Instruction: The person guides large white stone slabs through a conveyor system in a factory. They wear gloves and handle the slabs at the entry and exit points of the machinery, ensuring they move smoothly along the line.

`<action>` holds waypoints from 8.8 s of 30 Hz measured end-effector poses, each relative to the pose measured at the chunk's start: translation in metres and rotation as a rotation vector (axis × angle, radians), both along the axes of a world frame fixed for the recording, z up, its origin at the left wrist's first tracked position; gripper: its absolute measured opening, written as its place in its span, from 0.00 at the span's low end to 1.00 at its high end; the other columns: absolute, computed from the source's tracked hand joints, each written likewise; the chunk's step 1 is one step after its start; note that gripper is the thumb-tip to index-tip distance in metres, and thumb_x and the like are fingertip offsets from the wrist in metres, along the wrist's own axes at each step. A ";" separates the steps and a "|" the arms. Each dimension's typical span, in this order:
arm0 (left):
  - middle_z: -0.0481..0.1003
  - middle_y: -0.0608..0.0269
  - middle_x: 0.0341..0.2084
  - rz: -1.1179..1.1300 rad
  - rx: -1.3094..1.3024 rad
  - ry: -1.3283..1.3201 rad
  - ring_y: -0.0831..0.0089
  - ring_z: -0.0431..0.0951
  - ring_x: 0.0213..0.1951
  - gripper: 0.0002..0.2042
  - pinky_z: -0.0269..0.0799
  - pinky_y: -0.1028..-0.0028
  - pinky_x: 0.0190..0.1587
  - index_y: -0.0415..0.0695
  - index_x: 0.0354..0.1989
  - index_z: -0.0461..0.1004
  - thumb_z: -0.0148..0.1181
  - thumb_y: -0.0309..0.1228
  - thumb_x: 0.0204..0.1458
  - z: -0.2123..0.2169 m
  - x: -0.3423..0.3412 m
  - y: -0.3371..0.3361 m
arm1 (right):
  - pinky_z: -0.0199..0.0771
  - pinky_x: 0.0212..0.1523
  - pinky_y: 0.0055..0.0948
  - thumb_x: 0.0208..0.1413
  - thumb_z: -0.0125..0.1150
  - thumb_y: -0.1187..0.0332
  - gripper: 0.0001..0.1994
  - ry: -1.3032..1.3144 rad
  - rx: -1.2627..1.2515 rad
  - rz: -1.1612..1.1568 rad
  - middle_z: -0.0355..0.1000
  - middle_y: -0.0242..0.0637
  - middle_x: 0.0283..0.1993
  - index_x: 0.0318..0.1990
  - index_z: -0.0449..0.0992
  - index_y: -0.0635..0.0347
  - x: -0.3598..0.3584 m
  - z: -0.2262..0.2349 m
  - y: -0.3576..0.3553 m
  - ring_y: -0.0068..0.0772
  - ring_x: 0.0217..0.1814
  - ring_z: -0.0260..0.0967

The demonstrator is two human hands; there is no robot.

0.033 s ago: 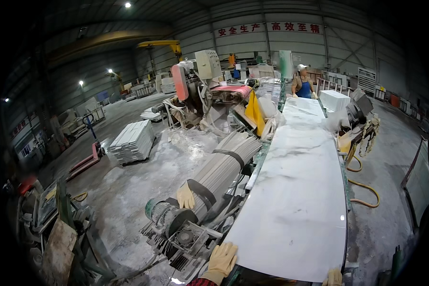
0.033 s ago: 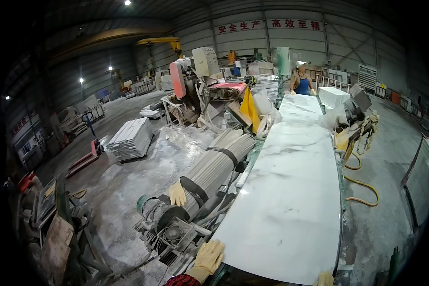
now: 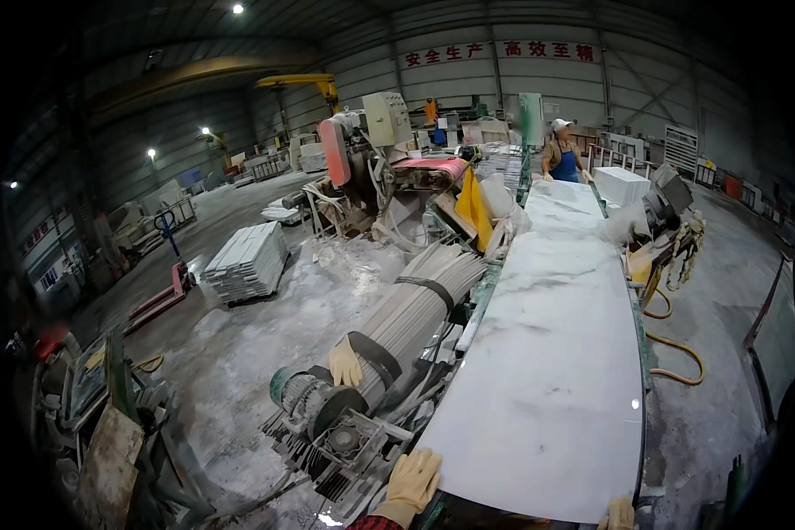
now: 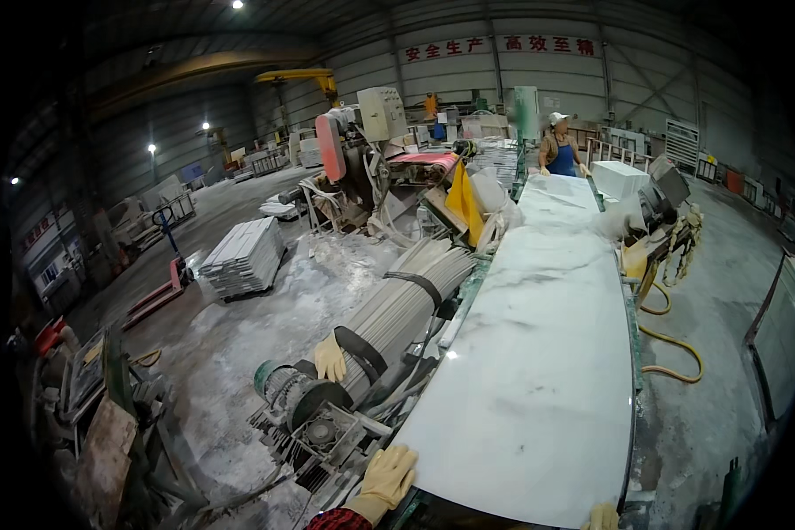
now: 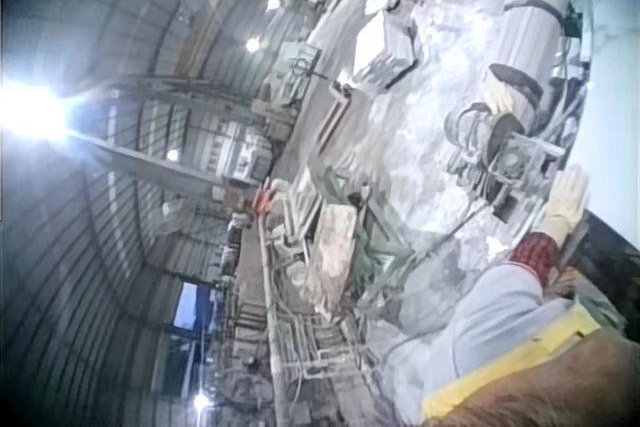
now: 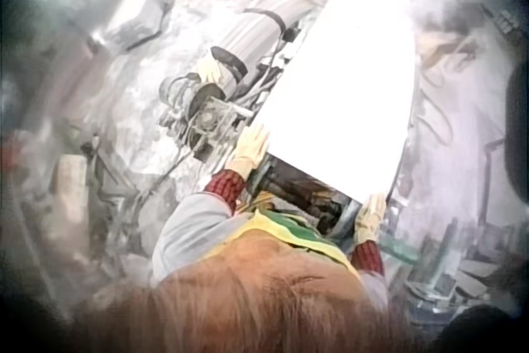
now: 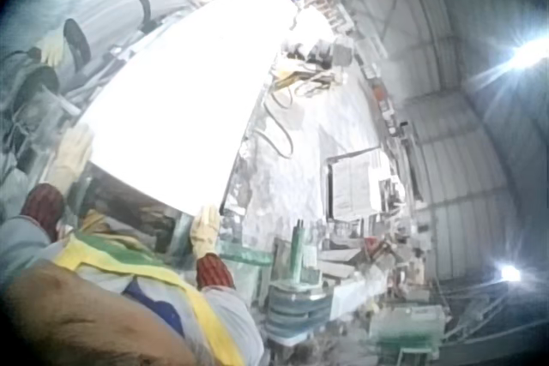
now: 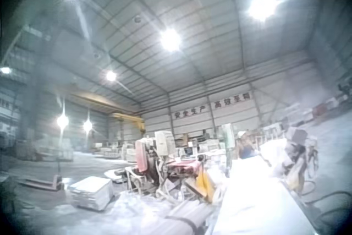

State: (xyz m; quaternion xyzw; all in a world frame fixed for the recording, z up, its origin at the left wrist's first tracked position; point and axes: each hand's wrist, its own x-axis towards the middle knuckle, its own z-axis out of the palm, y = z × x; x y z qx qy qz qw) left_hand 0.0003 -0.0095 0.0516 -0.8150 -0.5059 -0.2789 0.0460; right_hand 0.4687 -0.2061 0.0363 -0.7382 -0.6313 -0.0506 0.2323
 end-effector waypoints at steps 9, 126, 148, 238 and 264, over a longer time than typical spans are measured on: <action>0.72 0.53 0.55 -0.005 -0.079 -0.020 0.53 0.71 0.57 0.20 0.64 0.56 0.59 0.47 0.59 0.72 0.59 0.37 0.60 0.002 -0.002 -0.004 | 0.59 0.76 0.49 0.71 0.51 0.65 0.20 -0.017 0.013 0.025 0.67 0.59 0.70 0.66 0.73 0.63 -0.005 0.008 -0.005 0.61 0.73 0.62; 0.78 0.44 0.60 -0.274 0.266 0.362 0.43 0.74 0.64 0.19 0.67 0.44 0.63 0.35 0.60 0.78 0.56 0.35 0.68 0.006 -0.004 -0.019 | 0.66 0.72 0.43 0.69 0.49 0.64 0.18 0.153 0.060 -0.161 0.68 0.44 0.68 0.63 0.71 0.56 -0.005 -0.024 -0.020 0.52 0.71 0.64; 0.72 0.50 0.66 -0.186 0.090 0.361 0.45 0.68 0.67 0.22 0.63 0.43 0.67 0.43 0.65 0.75 0.51 0.42 0.69 0.023 -0.001 -0.036 | 0.68 0.68 0.42 0.66 0.51 0.69 0.17 0.097 0.106 -0.145 0.68 0.41 0.63 0.61 0.71 0.56 -0.009 -0.015 -0.029 0.49 0.67 0.66; 0.82 0.62 0.32 -0.775 -1.344 -0.681 0.74 0.77 0.31 0.21 0.72 0.73 0.36 0.33 0.42 0.83 0.67 0.45 0.62 0.059 0.516 -0.386 | 0.77 0.51 0.37 0.61 0.67 0.68 0.16 1.428 0.556 -0.881 0.79 0.40 0.49 0.54 0.78 0.64 0.148 0.149 -0.531 0.32 0.53 0.76; 0.81 0.51 0.45 -1.502 -0.694 0.629 0.53 0.80 0.49 0.27 0.73 0.61 0.53 0.41 0.59 0.74 0.54 0.51 0.62 -0.018 0.911 -0.515 | 0.69 0.69 0.42 0.58 0.54 0.82 0.24 0.375 0.204 -1.278 0.73 0.49 0.64 0.64 0.74 0.64 0.348 0.076 -0.677 0.52 0.66 0.71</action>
